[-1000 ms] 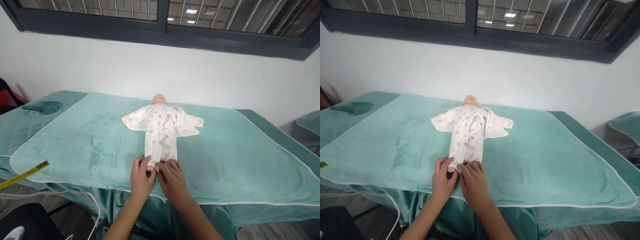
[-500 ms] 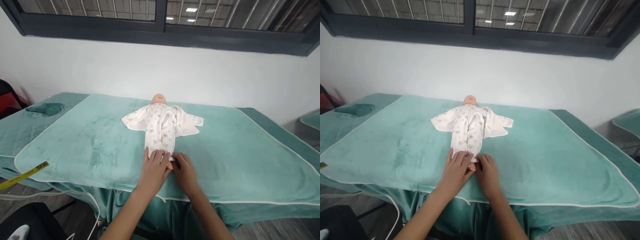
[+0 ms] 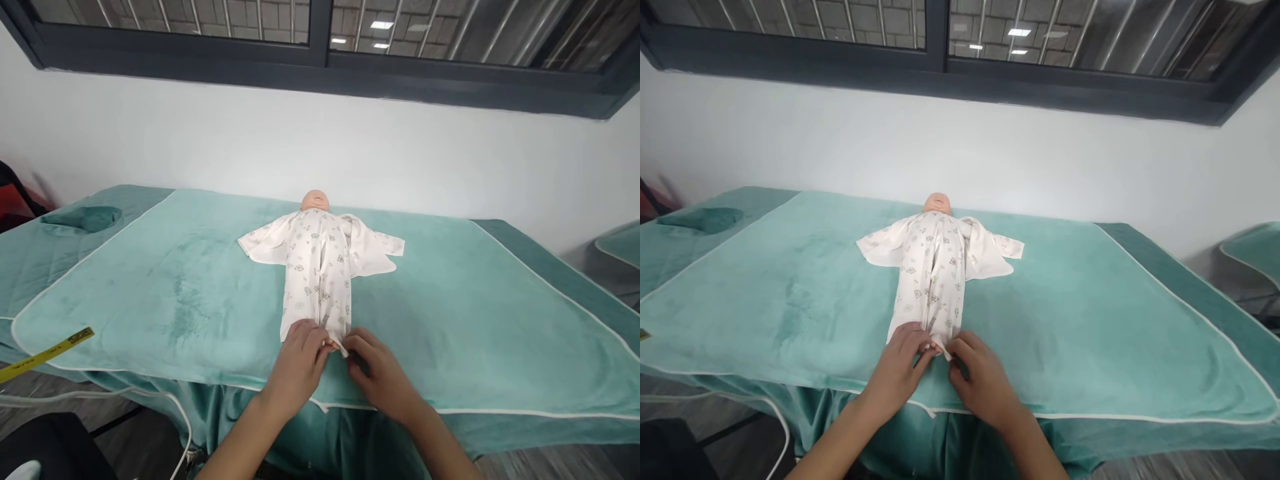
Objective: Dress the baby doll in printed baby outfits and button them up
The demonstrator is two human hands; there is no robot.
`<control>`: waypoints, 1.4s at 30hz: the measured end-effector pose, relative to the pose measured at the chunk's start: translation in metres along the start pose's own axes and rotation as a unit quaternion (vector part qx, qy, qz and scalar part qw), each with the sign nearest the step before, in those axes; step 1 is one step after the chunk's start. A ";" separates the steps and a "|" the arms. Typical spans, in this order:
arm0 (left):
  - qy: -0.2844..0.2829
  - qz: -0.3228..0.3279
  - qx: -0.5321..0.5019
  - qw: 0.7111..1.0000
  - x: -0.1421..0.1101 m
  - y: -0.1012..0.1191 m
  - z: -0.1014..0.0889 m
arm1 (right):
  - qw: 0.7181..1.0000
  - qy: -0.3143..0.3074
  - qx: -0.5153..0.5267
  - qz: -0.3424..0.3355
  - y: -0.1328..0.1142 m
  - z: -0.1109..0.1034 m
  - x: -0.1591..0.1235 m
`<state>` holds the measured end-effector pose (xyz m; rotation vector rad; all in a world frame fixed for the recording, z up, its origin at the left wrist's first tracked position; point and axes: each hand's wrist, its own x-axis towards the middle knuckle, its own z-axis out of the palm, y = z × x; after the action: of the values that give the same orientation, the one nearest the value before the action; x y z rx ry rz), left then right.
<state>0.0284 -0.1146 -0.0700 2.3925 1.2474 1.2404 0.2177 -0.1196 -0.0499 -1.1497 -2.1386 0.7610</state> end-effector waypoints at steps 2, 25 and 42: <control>-0.010 -0.011 -0.013 1.000 -0.001 -0.003 -0.005 | 0.999 -0.018 0.039 0.003 0.004 -0.004 0.000; -0.046 -0.103 0.251 0.961 0.090 -0.119 -0.002 | 0.917 0.187 -0.347 -0.057 0.079 -0.014 0.106; -0.023 -0.094 0.199 0.975 0.105 -0.133 0.005 | 0.962 0.116 -0.210 -0.127 0.077 -0.009 0.135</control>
<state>-0.0155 0.0489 -0.0750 2.4630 1.8043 0.9470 0.2031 0.0341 -0.0684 -1.0740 -2.2418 0.0496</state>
